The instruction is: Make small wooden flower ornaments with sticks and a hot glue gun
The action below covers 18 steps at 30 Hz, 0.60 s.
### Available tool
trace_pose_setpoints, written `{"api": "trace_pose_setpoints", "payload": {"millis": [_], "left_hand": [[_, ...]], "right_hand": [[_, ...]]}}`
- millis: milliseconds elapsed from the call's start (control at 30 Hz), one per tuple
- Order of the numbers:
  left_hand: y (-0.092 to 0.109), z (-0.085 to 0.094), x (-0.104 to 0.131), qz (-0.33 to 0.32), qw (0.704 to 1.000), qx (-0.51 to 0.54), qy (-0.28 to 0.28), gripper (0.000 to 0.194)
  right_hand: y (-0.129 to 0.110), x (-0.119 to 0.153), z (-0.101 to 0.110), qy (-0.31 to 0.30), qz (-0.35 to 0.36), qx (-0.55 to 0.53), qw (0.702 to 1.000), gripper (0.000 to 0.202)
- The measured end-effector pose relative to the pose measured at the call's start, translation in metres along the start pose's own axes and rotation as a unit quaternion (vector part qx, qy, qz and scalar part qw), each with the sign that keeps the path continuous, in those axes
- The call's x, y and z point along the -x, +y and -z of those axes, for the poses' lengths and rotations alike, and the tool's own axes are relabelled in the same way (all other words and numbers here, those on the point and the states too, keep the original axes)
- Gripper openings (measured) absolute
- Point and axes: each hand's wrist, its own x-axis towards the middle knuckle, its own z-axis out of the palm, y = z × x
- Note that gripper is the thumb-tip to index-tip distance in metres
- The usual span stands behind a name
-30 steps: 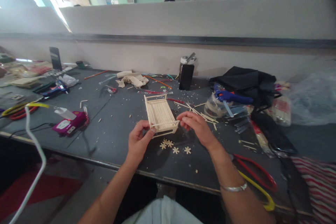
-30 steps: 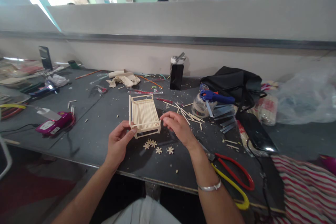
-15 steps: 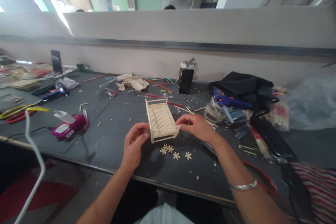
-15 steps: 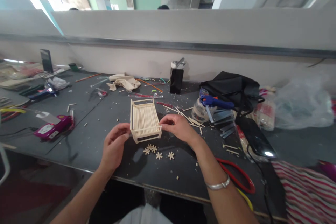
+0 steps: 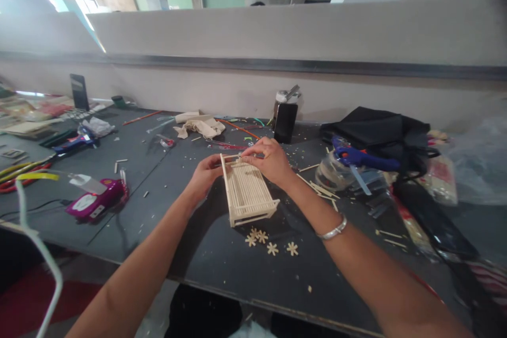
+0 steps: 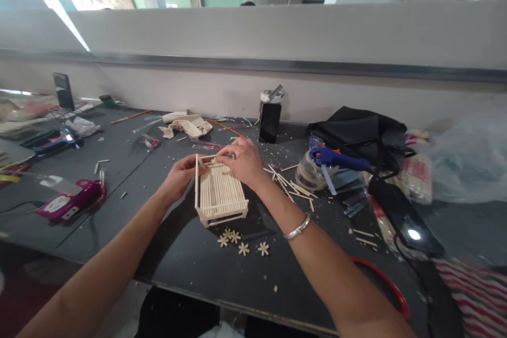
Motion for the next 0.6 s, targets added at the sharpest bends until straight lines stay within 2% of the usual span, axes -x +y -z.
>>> {"api": "trace_pose_setpoints", "payload": {"millis": [233,600], "left_hand": [[-0.012,0.008,-0.006,-0.005,0.999,0.043,0.018,0.029],[-0.013,0.000,-0.004,-0.025,0.999,0.012,0.038,0.022]], "right_hand": [[-0.002,-0.013,-0.013,-0.009,0.037,0.059,0.998,0.003],[-0.001,-0.016,-0.022,-0.027,0.064,0.059,0.996,0.002]]}}
